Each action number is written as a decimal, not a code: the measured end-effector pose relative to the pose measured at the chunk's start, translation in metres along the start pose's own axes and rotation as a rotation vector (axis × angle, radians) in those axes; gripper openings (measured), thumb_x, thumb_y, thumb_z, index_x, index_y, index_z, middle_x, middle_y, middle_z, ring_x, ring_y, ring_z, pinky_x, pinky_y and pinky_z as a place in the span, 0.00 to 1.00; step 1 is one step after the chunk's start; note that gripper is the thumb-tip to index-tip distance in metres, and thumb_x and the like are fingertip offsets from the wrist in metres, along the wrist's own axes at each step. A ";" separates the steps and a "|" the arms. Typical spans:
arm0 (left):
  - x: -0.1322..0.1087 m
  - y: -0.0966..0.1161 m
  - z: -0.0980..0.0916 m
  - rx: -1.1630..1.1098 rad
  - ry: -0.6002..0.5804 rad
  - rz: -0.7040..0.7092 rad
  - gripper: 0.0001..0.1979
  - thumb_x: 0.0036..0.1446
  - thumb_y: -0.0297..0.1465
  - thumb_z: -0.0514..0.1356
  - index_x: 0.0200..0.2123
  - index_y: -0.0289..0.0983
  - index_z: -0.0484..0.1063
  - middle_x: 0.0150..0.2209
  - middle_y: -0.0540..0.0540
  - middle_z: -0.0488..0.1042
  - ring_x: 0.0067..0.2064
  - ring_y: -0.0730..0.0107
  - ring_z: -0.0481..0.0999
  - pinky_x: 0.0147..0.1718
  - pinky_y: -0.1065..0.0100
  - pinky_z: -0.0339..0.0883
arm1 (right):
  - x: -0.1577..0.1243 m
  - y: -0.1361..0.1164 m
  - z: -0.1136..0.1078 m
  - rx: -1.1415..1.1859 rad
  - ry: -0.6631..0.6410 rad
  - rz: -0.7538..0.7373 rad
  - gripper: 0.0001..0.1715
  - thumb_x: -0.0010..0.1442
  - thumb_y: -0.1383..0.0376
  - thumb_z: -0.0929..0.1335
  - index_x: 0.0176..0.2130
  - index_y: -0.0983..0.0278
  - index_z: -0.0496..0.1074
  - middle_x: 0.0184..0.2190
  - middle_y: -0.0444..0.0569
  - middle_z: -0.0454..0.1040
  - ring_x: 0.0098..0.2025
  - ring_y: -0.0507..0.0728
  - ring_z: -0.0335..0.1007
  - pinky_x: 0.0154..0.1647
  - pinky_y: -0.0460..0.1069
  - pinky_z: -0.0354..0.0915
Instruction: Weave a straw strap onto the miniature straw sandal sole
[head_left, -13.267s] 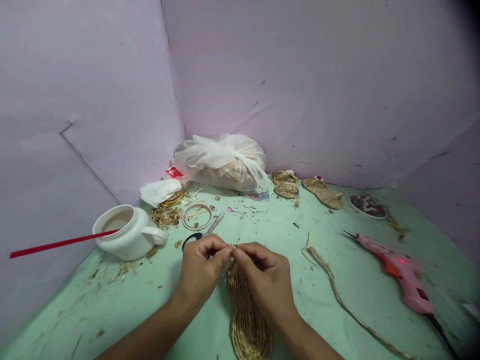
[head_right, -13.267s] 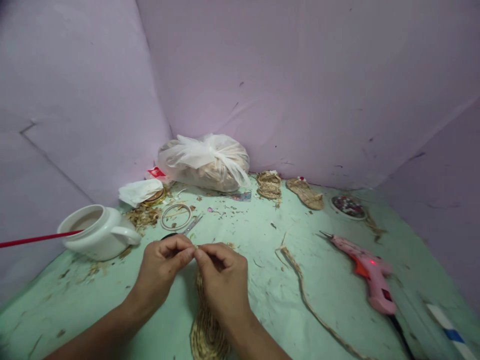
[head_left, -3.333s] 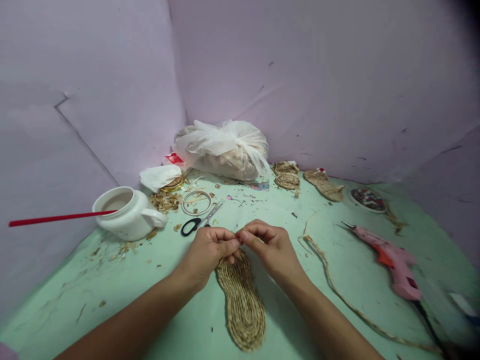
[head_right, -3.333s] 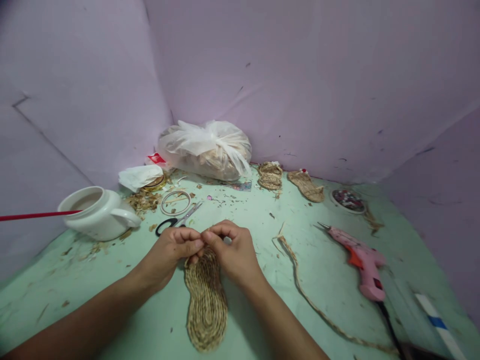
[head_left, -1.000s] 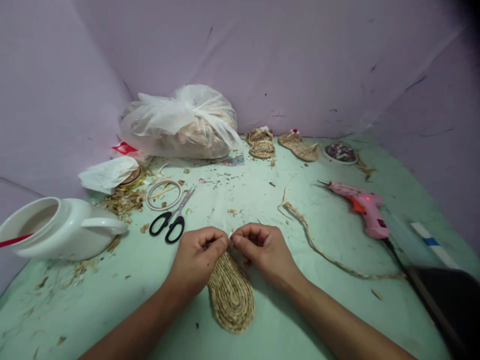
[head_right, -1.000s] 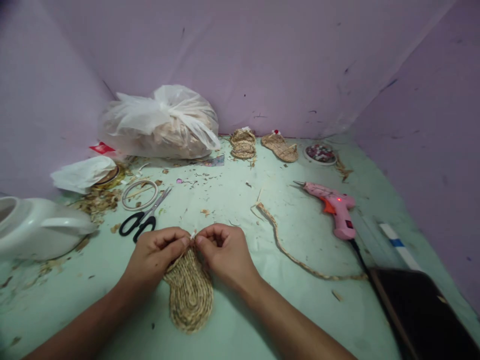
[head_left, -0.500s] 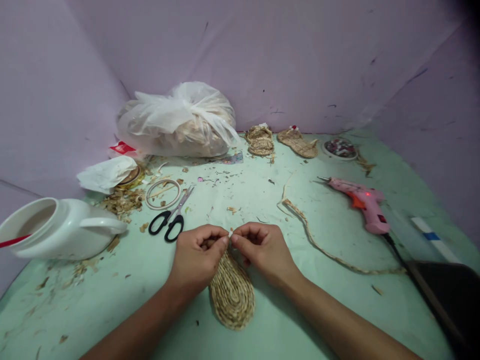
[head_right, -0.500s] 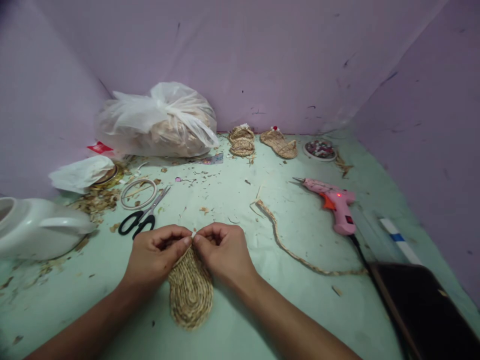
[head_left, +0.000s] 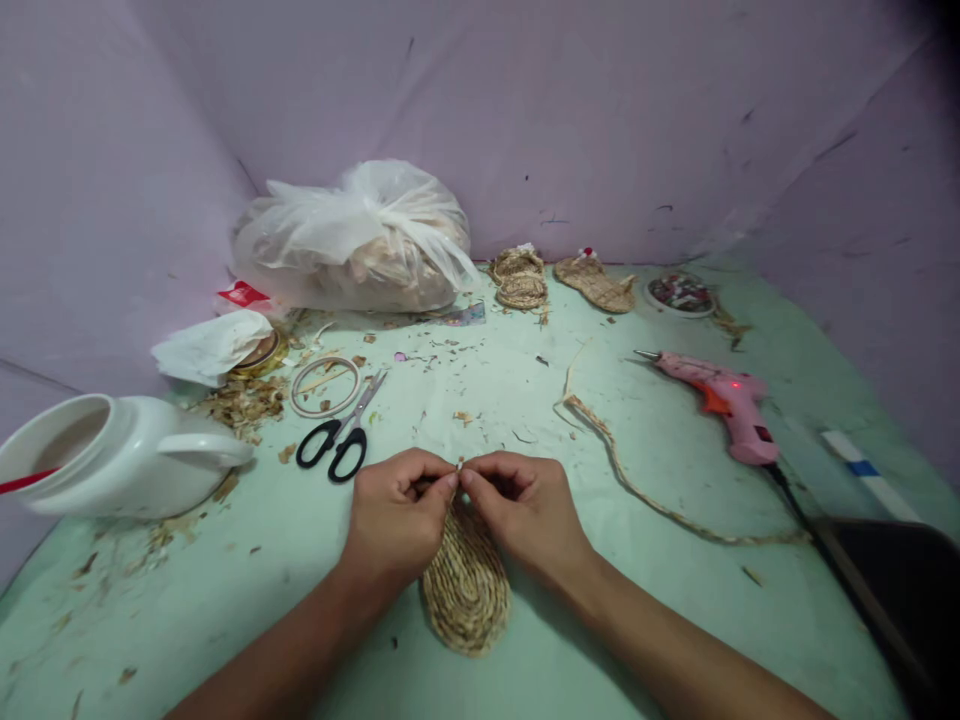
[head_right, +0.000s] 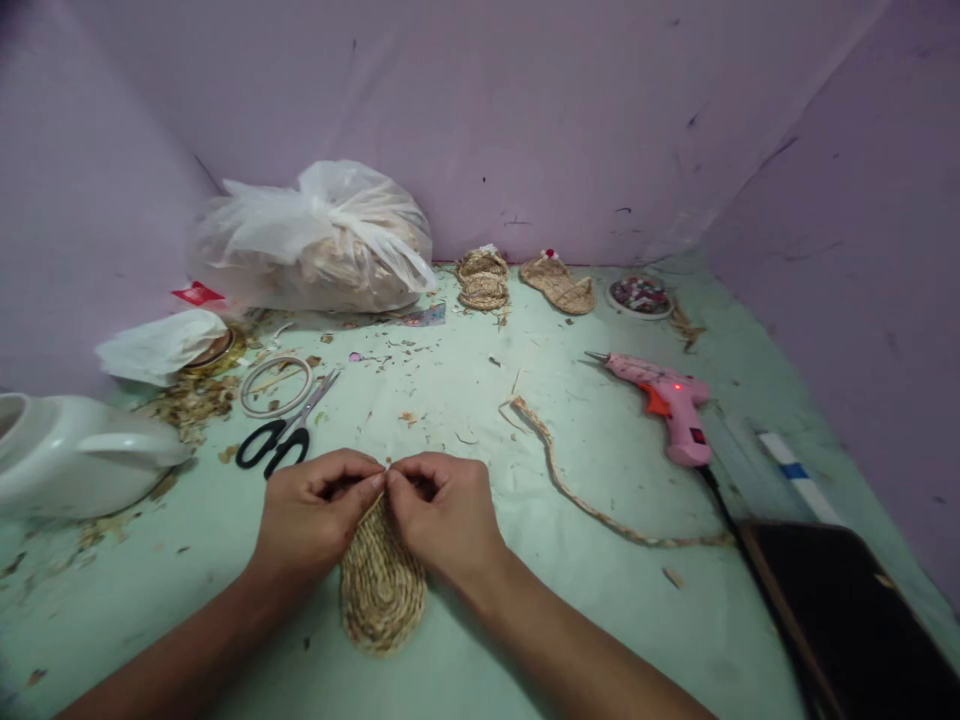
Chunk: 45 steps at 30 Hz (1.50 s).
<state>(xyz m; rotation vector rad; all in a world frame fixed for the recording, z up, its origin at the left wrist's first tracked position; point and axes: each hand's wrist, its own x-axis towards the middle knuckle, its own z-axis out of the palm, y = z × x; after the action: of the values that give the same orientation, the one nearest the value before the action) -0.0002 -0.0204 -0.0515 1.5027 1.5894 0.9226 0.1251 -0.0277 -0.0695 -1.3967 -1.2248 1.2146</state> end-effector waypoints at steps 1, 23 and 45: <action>0.000 -0.001 0.000 0.015 -0.002 0.032 0.05 0.42 0.27 0.59 0.19 0.34 0.73 0.19 0.49 0.73 0.22 0.74 0.70 0.21 0.76 0.63 | 0.000 0.000 0.000 -0.006 -0.002 -0.008 0.10 0.47 0.66 0.66 0.25 0.67 0.77 0.21 0.49 0.75 0.23 0.52 0.68 0.23 0.46 0.63; -0.001 -0.004 0.001 0.080 0.015 0.142 0.06 0.43 0.25 0.57 0.19 0.33 0.73 0.18 0.49 0.74 0.20 0.76 0.70 0.19 0.78 0.63 | 0.000 0.000 0.001 -0.022 0.004 0.034 0.10 0.46 0.67 0.64 0.22 0.67 0.74 0.19 0.48 0.73 0.21 0.51 0.65 0.21 0.45 0.61; -0.003 0.000 0.001 0.080 0.026 0.100 0.05 0.42 0.26 0.57 0.19 0.34 0.72 0.15 0.52 0.70 0.16 0.79 0.65 0.14 0.79 0.59 | 0.000 0.003 0.002 -0.003 -0.012 0.025 0.09 0.47 0.66 0.66 0.25 0.68 0.76 0.21 0.49 0.75 0.22 0.52 0.68 0.23 0.46 0.64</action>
<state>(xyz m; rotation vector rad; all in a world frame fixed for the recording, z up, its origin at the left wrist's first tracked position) 0.0007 -0.0232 -0.0518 1.6447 1.5988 0.9477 0.1237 -0.0284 -0.0724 -1.4126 -1.2210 1.2408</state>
